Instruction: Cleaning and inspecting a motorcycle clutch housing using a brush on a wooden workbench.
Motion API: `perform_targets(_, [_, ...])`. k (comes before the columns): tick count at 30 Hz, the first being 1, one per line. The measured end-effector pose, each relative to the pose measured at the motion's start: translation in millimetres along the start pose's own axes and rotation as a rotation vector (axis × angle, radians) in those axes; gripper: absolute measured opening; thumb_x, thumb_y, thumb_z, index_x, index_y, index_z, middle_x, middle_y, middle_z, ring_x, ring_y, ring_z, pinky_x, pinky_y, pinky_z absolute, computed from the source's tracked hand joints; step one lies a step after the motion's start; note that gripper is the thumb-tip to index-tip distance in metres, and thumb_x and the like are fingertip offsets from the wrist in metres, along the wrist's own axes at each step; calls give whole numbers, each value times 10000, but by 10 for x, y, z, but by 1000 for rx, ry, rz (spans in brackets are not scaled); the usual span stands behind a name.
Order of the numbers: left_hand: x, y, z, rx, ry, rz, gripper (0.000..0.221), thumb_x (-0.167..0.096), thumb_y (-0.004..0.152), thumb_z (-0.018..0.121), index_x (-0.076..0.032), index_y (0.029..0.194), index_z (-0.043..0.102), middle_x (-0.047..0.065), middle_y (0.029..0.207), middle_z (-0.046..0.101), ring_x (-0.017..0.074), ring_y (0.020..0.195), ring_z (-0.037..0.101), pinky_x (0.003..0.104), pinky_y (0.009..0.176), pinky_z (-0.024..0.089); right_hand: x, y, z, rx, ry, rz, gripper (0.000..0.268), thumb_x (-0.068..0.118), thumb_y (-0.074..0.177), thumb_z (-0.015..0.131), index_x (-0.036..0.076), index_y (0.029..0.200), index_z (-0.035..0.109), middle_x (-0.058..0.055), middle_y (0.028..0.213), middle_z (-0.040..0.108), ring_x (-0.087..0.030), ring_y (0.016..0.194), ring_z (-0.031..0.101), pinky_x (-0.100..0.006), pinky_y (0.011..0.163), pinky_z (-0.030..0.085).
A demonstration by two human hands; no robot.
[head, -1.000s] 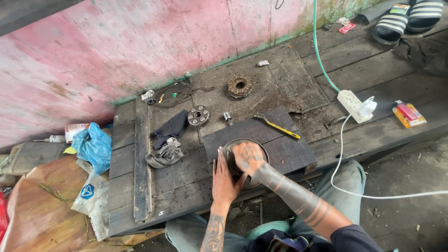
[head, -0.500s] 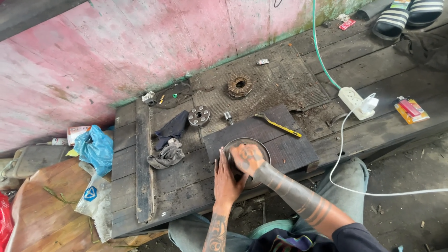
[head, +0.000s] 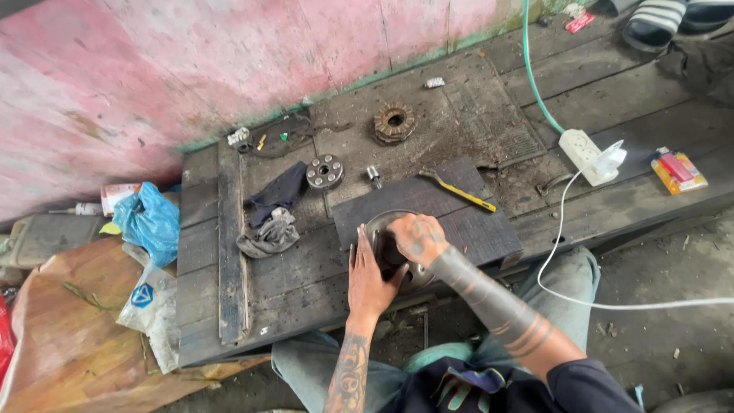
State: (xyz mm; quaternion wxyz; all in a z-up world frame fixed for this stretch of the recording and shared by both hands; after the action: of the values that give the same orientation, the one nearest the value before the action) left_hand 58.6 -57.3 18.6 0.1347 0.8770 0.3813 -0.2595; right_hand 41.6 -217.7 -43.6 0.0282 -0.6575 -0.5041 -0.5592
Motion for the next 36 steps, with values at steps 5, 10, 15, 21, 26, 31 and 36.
perform_targets(5, [57, -65, -31, -176, -7, 11, 1205, -491, 788, 814, 73, 1610, 139, 266, 1639, 296, 371, 1512, 331, 535, 1265, 155, -211, 383, -212, 568, -811, 242, 180, 324, 810, 610, 332, 945, 729, 51, 886, 764, -252, 836, 779, -410, 716, 634])
perform_targets(10, [177, -76, -3, -185, -6, -39, 1169, -563, 781, 798, 29, 1608, 222, 250, 1618, 347, 380, 1494, 362, 577, 1251, 151, -570, 73, -477, 480, -707, 410, 276, 404, 908, 618, 393, 1163, 723, 1, 1199, 698, -306, 990, 746, -434, 796, 608])
perform_targets(15, [212, -22, 61, -99, 62, -53, 978, -547, 802, 796, -61, 1553, 402, 170, 1605, 389, 342, 1498, 358, 584, 1252, 162, -340, -61, -512, 445, -746, 357, 248, 351, 869, 623, 304, 1087, 731, 31, 967, 682, -298, 833, 761, -409, 705, 614])
perform_targets(21, [163, -8, 19, -71, 42, -37, 788, -600, 883, 719, -89, 1445, 512, 169, 1590, 383, 359, 1499, 340, 618, 1251, 180, -13, 7, -273, 269, -614, 203, 209, 140, 840, 733, 42, 1014, 671, -227, 912, 655, -417, 877, 728, -411, 739, 595])
perform_targets(26, [222, -10, 76, -93, 53, -26, 775, -636, 857, 715, -123, 1408, 529, 164, 1572, 388, 363, 1491, 349, 633, 1245, 184, -44, -176, -535, -159, -860, -219, 170, 200, 766, 769, 156, 819, 614, 10, 731, 504, -255, 659, 645, -294, 661, 496])
perform_targets(31, [218, 9, 72, -106, 50, -1, 760, -633, 869, 711, -124, 1404, 531, 177, 1558, 396, 373, 1485, 355, 642, 1238, 192, 41, -160, -569, -134, -889, -230, 178, 216, 748, 777, 169, 798, 613, 23, 714, 506, -222, 666, 635, -286, 651, 488])
perform_targets(36, [185, 14, 27, -110, 40, -8, 757, -640, 872, 708, -129, 1403, 534, 180, 1548, 407, 374, 1480, 362, 645, 1232, 195, 101, -130, -609, -113, -910, -266, 188, 236, 725, 788, 186, 771, 612, 39, 691, 508, -179, 676, 622, -277, 637, 478])
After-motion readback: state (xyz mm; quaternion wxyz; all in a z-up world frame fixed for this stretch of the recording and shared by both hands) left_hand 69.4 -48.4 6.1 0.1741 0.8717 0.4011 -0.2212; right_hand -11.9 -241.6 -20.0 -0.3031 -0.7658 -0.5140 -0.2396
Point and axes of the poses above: each hand's wrist, its own y-axis towards the middle knuckle, its own z-axis out of the palm, x = y × z, the point moved 8 cm from there along y, towards the middle knuckle
